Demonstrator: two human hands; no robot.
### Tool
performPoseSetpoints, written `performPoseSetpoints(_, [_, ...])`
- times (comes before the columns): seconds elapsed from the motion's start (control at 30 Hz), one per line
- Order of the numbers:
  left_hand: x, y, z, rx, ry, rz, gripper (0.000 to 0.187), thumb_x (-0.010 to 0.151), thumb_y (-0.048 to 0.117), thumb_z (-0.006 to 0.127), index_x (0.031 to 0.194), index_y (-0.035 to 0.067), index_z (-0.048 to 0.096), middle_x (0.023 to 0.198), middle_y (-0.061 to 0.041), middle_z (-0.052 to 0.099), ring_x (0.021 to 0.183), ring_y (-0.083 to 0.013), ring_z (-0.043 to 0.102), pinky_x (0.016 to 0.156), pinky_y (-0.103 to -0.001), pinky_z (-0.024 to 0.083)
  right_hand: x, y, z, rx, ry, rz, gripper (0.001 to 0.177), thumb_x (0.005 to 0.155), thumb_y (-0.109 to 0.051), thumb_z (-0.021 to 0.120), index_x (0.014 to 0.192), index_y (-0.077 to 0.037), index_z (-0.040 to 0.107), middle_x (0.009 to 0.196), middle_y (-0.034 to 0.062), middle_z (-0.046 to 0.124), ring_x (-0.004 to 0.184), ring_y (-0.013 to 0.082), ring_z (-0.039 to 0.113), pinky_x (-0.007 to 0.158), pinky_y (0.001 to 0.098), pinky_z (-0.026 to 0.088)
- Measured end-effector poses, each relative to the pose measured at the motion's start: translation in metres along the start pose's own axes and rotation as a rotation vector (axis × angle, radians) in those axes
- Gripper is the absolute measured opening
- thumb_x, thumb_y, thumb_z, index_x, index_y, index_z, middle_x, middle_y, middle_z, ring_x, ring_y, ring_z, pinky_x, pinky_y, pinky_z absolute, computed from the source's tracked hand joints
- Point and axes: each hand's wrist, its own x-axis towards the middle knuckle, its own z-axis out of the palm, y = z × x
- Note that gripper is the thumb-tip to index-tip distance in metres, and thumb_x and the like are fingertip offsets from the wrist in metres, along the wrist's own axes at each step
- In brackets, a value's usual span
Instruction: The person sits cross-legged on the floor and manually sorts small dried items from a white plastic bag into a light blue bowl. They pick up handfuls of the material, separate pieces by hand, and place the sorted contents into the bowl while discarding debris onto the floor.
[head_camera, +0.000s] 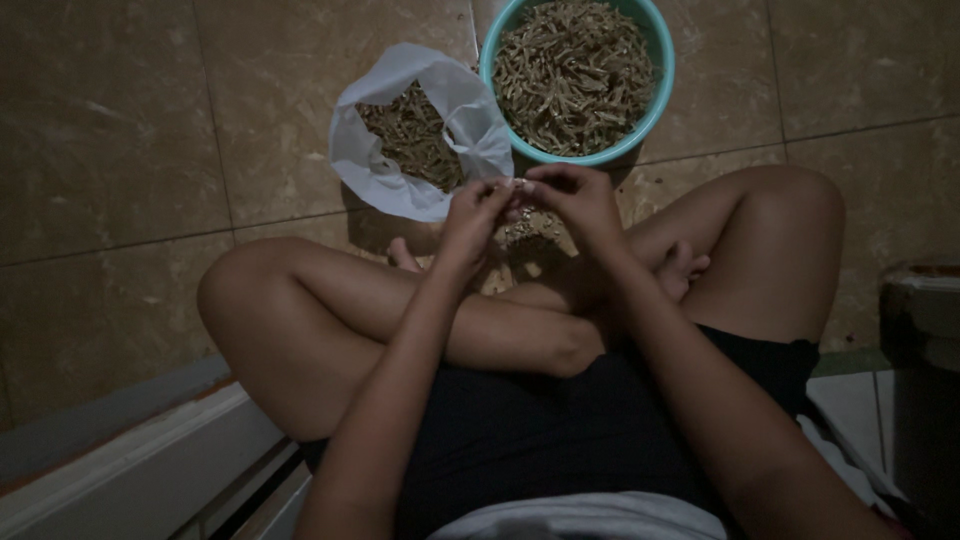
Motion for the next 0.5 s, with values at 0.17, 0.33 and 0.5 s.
performPoseSetpoints(0.17, [-0.001,0.005,-0.001,0.000,-0.035,0.048,0.027,0.100,0.020,0.068,0.113,-0.004,0.069,0.096,-0.009,0.073,0.082,-0.0130,0.069,0.075,-0.025,0.058,0.003,0.002,-0.007,0.024,-0.061,0.119,0.022,0.096,-0.013,0.075,0.110,0.004,0.076,0.091,0.0088,0.075,0.075,0.0112,0.066,0.067,0.0242,0.051])
performPoseSetpoints(0.33, [-0.002,0.004,-0.002,-0.117,-0.075,-0.041,0.027,0.099,0.019,0.070,0.114,-0.003,0.069,0.095,-0.008,0.073,0.079,-0.0124,0.067,0.074,-0.026,0.057,0.003,-0.003,-0.013,0.150,-0.123,0.303,0.021,0.096,-0.016,0.071,0.110,-0.001,0.073,0.093,0.0040,0.074,0.080,0.0101,0.067,0.073,0.0234,0.052])
performPoseSetpoints(0.5, [-0.001,0.000,-0.006,-0.229,-0.178,-0.145,0.024,0.100,0.017,0.071,0.114,-0.002,0.069,0.093,-0.005,0.070,0.079,-0.0120,0.066,0.074,-0.025,0.056,0.005,-0.006,-0.021,0.285,-0.232,0.460,0.017,0.097,-0.011,0.067,0.111,-0.003,0.071,0.094,0.0032,0.069,0.082,0.0122,0.063,0.078,0.0259,0.054])
